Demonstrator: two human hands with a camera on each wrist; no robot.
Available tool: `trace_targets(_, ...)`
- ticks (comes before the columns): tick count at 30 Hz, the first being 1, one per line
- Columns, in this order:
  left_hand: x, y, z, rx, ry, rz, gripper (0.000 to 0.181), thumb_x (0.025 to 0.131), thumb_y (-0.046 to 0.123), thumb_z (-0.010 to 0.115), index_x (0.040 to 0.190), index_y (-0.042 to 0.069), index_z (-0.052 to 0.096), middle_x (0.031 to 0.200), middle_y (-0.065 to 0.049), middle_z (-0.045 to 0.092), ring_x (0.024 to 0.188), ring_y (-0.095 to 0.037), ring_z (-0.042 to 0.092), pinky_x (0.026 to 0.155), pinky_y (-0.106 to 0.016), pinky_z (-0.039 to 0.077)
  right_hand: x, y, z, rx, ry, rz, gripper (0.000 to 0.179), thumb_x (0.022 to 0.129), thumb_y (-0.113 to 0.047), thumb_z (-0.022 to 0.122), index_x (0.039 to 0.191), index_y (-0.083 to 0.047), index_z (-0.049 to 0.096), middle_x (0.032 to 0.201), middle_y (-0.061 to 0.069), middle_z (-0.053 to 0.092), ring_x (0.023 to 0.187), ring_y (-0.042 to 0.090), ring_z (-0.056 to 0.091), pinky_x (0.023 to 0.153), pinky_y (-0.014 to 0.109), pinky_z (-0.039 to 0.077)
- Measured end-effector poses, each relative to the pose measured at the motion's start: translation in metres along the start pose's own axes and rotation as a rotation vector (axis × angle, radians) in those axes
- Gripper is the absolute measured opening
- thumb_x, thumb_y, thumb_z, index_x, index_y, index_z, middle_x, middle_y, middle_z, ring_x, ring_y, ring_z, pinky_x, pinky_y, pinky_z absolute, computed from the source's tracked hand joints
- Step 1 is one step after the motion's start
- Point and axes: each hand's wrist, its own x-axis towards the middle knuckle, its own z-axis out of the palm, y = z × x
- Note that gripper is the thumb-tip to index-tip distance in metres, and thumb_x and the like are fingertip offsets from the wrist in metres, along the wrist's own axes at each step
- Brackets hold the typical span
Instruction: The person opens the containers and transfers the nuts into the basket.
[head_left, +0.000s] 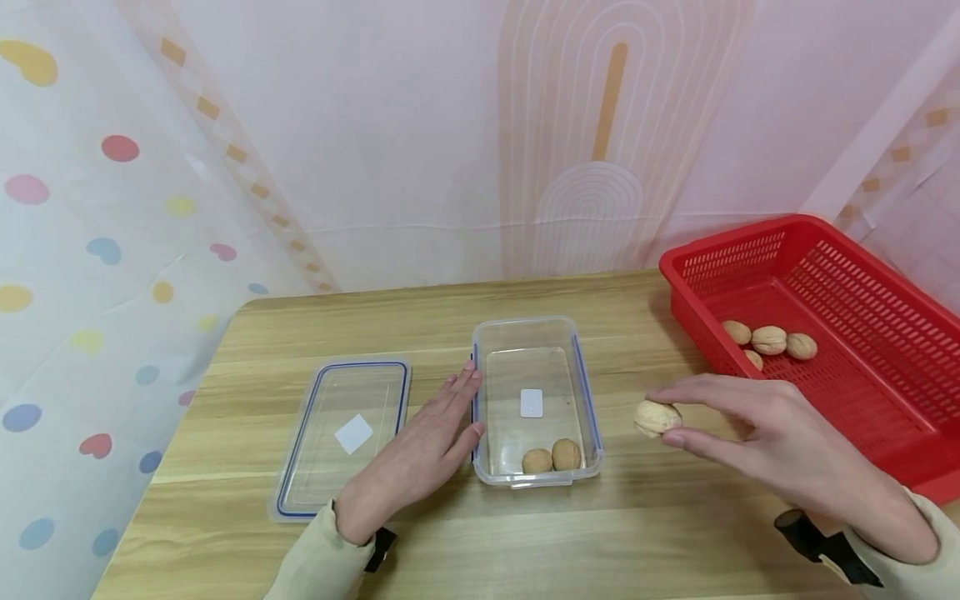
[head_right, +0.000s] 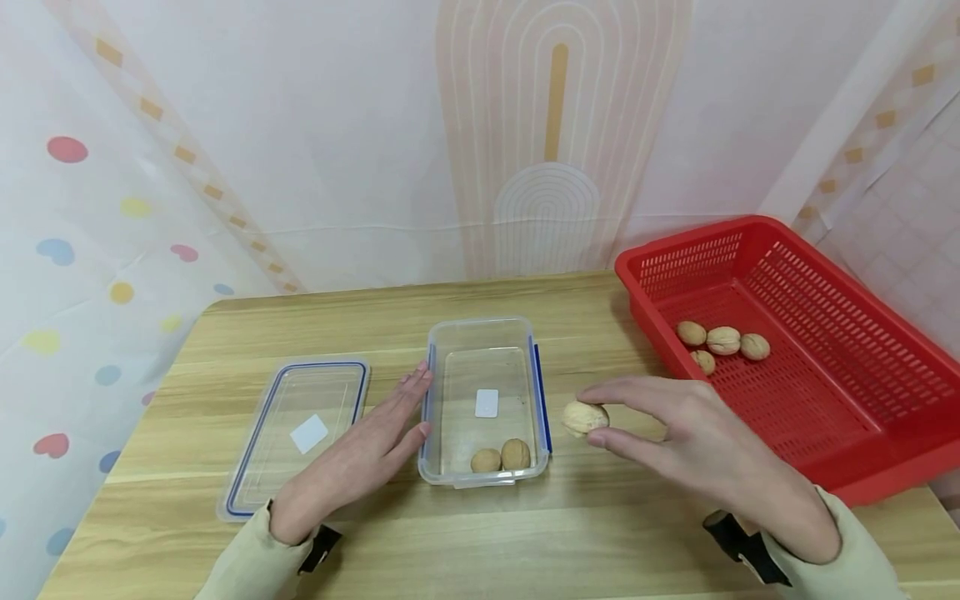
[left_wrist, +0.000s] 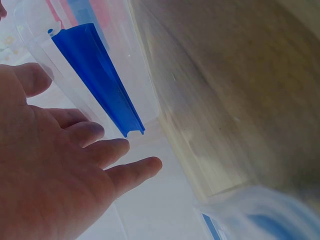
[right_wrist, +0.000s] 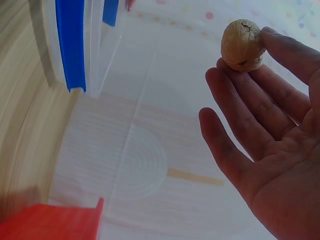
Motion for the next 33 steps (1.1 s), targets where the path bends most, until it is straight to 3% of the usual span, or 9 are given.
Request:
trace_targets(8,0.0,0.002,-0.001,-0.005,-0.013,-0.016,0.066,0.112,0.036,0.043,0.165,0.006,0.018,0.173,-0.006,0.009,0.157,-0.034,0.017,0.125,-0.054,0.022,-0.008,0.003,-0.014,-0.114,0.007,0.069,0.054,0.07,-0.012,0.095,0.119,-0.027,0.077,0.109,-0.016,0.075,0.098,-0.002,0.067,0.088,0.003,0.046)
trace_targets(13,0.0,0.003,-0.002,-0.004,-0.013,-0.016,0.066,0.112,0.037,0.043,0.166,0.008,0.018,0.173,-0.005,0.008,0.157,-0.033,0.016,0.125,-0.053,0.022,-0.014,0.01,-0.024,-0.192,-0.003,0.109,0.056,0.067,-0.016,0.097,0.117,-0.029,0.077,0.106,-0.016,0.075,0.088,-0.001,0.063,0.077,0.003,0.049)
trace_targets(16,0.0,0.002,-0.002,-0.006,-0.007,-0.007,0.067,0.112,0.038,0.043,0.166,0.007,0.018,0.173,-0.005,0.008,0.157,-0.034,0.016,0.125,-0.054,0.022,-0.019,0.017,-0.031,-0.217,-0.003,0.129,0.058,0.064,-0.014,0.098,0.117,-0.027,0.078,0.104,-0.011,0.076,0.078,0.0,0.058,0.064,0.004,0.046)
trace_targets(20,0.0,0.001,-0.001,-0.006,-0.002,-0.002,0.067,0.112,0.038,0.043,0.166,0.006,0.018,0.173,-0.007,0.008,0.157,-0.035,0.016,0.125,-0.055,0.021,-0.026,0.028,-0.04,-0.235,0.018,0.132,0.06,0.063,-0.011,0.097,0.118,-0.024,0.078,0.104,-0.011,0.076,0.077,-0.001,0.058,0.061,0.005,0.047)
trace_targets(22,0.0,0.001,-0.001,-0.007,-0.005,-0.005,0.067,0.112,0.038,0.043,0.166,0.007,0.017,0.173,-0.007,0.008,0.157,-0.035,0.016,0.125,-0.055,0.021,-0.029,0.033,-0.044,-0.225,0.03,0.134,0.06,0.063,-0.01,0.097,0.119,-0.024,0.078,0.107,-0.014,0.076,0.09,-0.005,0.061,0.077,0.004,0.049)
trace_targets(25,0.0,0.001,-0.001,-0.009,-0.007,-0.008,0.067,0.112,0.038,0.043,0.166,0.007,0.017,0.173,-0.007,0.008,0.157,-0.035,0.016,0.125,-0.055,0.021,-0.03,0.04,-0.049,-0.22,0.048,0.123,0.063,0.061,-0.009,0.097,0.119,-0.024,0.079,0.11,-0.019,0.074,0.107,-0.014,0.056,0.091,-0.001,0.04)
trace_targets(28,0.0,0.002,-0.001,-0.007,-0.009,-0.012,0.067,0.112,0.037,0.043,0.166,0.007,0.017,0.173,-0.007,0.008,0.157,-0.035,0.016,0.125,-0.055,0.021,-0.032,0.046,-0.054,-0.238,0.043,0.156,0.063,0.061,-0.009,0.098,0.119,-0.024,0.078,0.115,-0.025,0.07,0.116,-0.021,0.049,0.092,-0.002,0.036)
trace_targets(33,-0.001,0.002,-0.001,0.0,0.0,-0.009,0.066,0.112,0.037,0.043,0.165,0.006,0.018,0.173,-0.007,0.01,0.157,-0.035,0.017,0.125,-0.055,0.022,-0.032,0.055,-0.059,-0.277,0.018,0.225,0.061,0.064,-0.013,0.098,0.121,-0.024,0.078,0.121,-0.037,0.059,0.115,-0.027,0.043,0.085,-0.003,0.037)
